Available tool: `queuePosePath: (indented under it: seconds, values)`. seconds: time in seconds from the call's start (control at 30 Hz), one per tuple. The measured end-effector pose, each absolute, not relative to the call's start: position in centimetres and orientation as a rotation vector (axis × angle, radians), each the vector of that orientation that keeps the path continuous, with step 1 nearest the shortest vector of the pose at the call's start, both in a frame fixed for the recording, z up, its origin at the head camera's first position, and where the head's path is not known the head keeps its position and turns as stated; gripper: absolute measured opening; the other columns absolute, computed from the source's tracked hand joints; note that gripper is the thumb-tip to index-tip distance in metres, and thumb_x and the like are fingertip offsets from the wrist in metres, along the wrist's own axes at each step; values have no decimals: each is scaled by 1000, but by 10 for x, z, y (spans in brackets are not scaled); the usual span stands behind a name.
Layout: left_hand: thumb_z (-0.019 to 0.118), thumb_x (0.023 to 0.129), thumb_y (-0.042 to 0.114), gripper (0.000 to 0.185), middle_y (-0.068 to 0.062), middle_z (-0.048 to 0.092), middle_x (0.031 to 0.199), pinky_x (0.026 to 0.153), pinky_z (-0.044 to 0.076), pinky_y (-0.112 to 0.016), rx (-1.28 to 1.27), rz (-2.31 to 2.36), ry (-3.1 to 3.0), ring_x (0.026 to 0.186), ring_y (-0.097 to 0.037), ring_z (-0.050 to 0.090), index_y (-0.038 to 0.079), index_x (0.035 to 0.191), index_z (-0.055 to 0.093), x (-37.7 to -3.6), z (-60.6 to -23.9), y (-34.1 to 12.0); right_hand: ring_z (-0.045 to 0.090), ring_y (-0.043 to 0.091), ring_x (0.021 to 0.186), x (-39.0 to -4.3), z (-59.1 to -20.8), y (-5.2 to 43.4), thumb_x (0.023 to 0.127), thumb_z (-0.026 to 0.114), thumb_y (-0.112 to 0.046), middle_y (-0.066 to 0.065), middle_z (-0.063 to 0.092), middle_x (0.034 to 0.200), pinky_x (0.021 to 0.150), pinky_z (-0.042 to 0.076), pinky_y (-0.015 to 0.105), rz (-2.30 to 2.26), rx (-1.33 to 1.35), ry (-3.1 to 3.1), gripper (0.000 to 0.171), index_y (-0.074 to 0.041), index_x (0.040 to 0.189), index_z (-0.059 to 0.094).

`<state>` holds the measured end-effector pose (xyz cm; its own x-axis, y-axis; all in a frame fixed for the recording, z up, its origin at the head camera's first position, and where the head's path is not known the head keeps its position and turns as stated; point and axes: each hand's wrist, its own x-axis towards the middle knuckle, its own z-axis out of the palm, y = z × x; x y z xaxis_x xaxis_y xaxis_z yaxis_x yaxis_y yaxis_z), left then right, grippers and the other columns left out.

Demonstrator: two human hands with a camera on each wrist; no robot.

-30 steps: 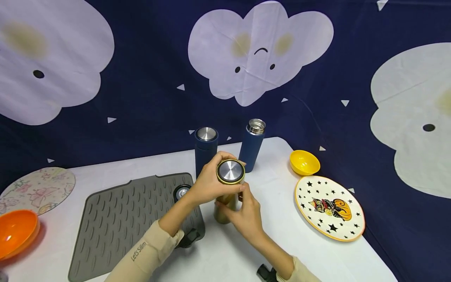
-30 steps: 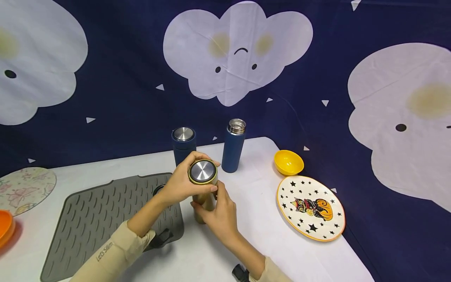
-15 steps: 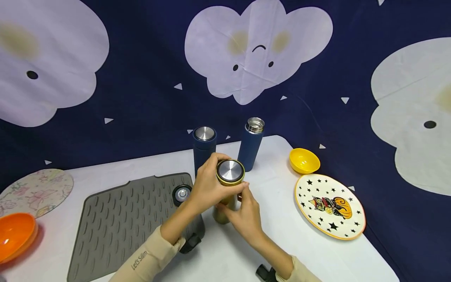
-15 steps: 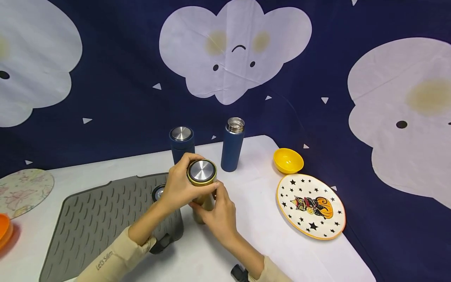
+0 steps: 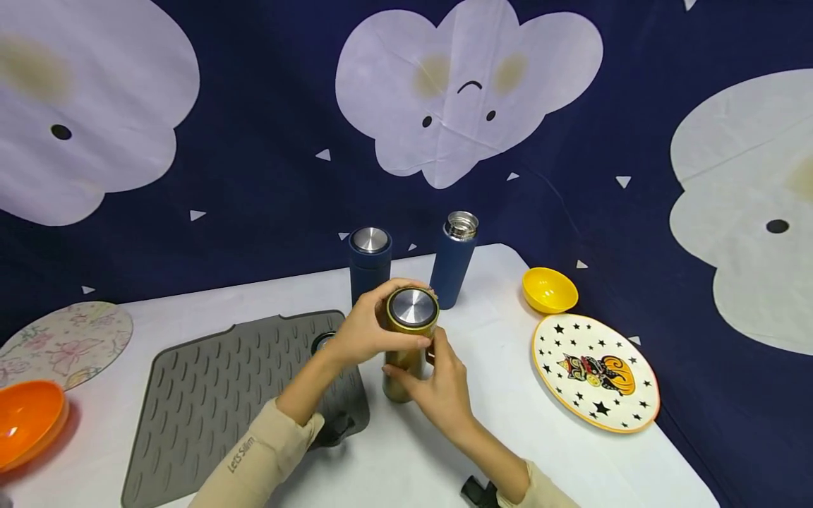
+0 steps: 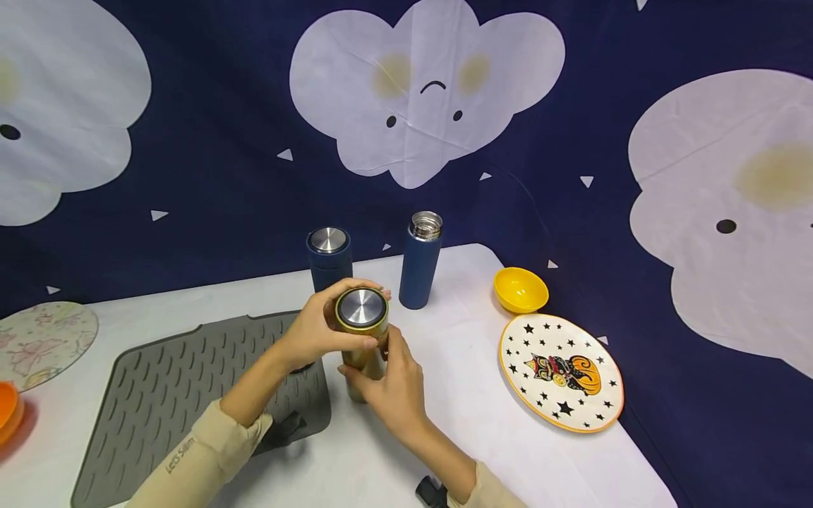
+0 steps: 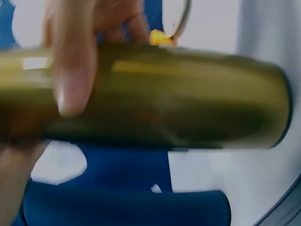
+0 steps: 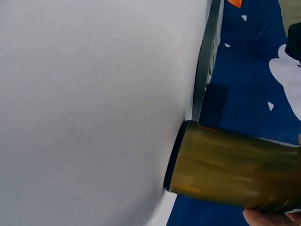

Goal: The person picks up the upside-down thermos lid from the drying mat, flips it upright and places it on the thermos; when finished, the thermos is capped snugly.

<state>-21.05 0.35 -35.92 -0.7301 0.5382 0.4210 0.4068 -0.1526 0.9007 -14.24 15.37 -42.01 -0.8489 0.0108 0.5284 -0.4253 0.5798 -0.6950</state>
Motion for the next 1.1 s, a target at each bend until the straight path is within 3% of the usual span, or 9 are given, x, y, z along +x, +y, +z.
queuePosePath:
  seconds: [0.23, 0.3, 0.43, 0.5, 0.6, 0.7, 0.87, 1.0, 1.1]
  values:
    - [65, 81, 23, 88, -14, 42, 137, 117, 19, -60, 1070, 2082, 1934, 131, -29, 40, 10, 157, 22, -207, -367, -6, 67, 30, 108, -143, -419, 154, 74, 89, -25, 12, 65, 120, 86, 58, 47, 1277, 310, -2383, 72, -5, 130, 49]
    - [71, 85, 34, 89, -16, 47, 131, 116, 22, -60, 1029, 2175, 2101, 127, -32, 43, 10, 156, 23, -197, -367, 2, 67, 30, 109, -143, -418, 154, 74, 89, -25, 12, 65, 120, 87, 58, 47, 1262, 319, -2388, 72, -5, 130, 49]
    - [92, 69, 31, 91, -11, 62, 126, 112, 32, -54, 916, 2183, 2265, 124, -27, 54, 9, 140, 39, -193, -362, 7, 67, 29, 109, -143, -417, 155, 74, 89, -24, 11, 65, 117, 86, 58, 44, 1261, 322, -2378, 70, -7, 128, 49]
    - [89, 71, 13, 77, -11, 64, 129, 114, 29, -55, 938, 2173, 2100, 127, -27, 53, 5, 134, 45, -199, -361, 2, 66, 30, 110, -143, -417, 156, 74, 89, -25, 11, 65, 118, 87, 58, 45, 1278, 313, -2381, 70, -7, 129, 49]
    - [74, 82, 14, 61, -12, 54, 143, 116, 20, -62, 1013, 2104, 1861, 139, -30, 42, 2, 137, 50, -207, -360, -11, 66, 30, 110, -142, -417, 156, 76, 88, -26, 11, 65, 120, 88, 57, 48, 1294, 299, -2391, 71, -6, 131, 48]
    - [72, 81, 24, 70, -11, 43, 147, 116, 14, -66, 1051, 2040, 1980, 144, -29, 28, 5, 144, 48, -202, -359, -11, 66, 29, 109, -141, -416, 155, 75, 88, -25, 11, 65, 119, 89, 56, 48, 1295, 287, -2402, 71, -5, 131, 48]
    - [93, 66, 34, 108, -7, 53, 128, 110, 33, -56, 950, 1972, 2429, 126, -23, 44, 15, 153, 33, -192, -359, 7, 67, 27, 106, -141, -415, 155, 74, 88, -21, 10, 66, 112, 86, 57, 46, 1260, 289, -2399, 65, -5, 124, 49]
    - [82, 75, 14, 84, -16, 61, 128, 110, 35, -51, 1033, 2118, 2084, 120, -24, 56, 6, 144, 36, -201, -361, 5, 66, 30, 110, -142, -414, 154, 75, 88, -22, 12, 64, 119, 88, 57, 47, 1294, 294, -2410, 68, -6, 127, 48]
    - [75, 79, 17, 81, -22, 50, 142, 112, 32, -55, 1083, 2125, 1812, 126, -30, 52, 3, 146, 33, -204, -362, 1, 65, 28, 111, -142, -414, 154, 75, 88, -23, 10, 65, 120, 91, 56, 47, 1327, 279, -2431, 71, -7, 130, 48]
